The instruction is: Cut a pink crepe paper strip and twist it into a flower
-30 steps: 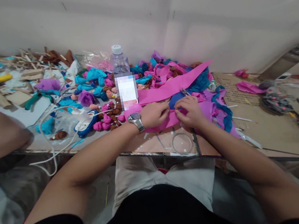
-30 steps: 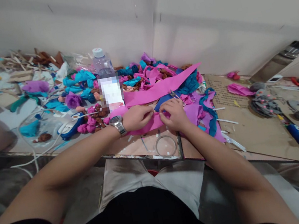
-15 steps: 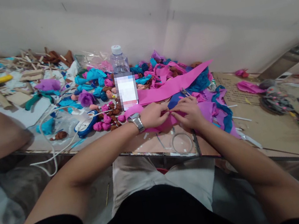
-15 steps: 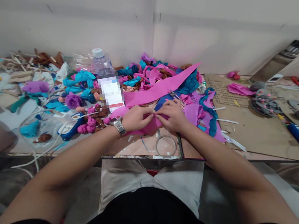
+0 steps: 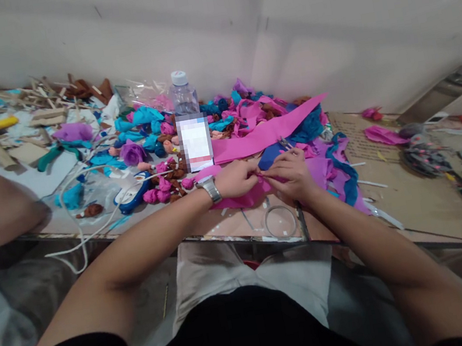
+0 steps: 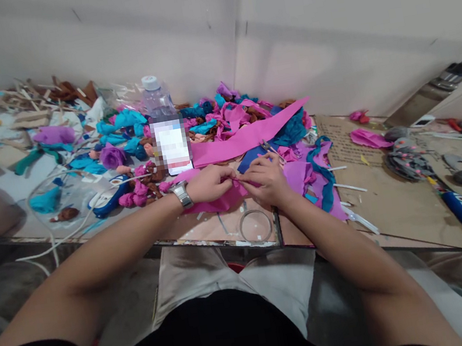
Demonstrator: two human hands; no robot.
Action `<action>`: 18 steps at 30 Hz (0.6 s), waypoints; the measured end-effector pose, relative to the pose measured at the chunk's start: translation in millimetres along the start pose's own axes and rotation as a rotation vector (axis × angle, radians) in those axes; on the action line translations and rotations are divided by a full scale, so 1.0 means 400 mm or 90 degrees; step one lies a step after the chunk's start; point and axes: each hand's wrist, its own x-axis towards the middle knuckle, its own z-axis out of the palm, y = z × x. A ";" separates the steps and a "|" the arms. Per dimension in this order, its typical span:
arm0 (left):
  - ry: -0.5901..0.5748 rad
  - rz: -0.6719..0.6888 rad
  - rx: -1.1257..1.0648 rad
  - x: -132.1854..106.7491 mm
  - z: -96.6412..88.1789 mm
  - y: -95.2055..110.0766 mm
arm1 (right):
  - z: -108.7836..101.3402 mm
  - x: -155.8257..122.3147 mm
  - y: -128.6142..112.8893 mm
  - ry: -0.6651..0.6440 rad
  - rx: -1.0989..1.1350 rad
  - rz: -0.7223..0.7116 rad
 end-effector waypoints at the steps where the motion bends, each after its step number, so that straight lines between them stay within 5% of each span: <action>1: -0.005 -0.001 0.005 0.000 0.000 0.001 | 0.001 -0.001 0.001 -0.004 -0.001 0.000; 18: -0.015 -0.001 0.037 -0.001 -0.005 0.001 | 0.003 0.001 0.001 -0.024 0.008 0.019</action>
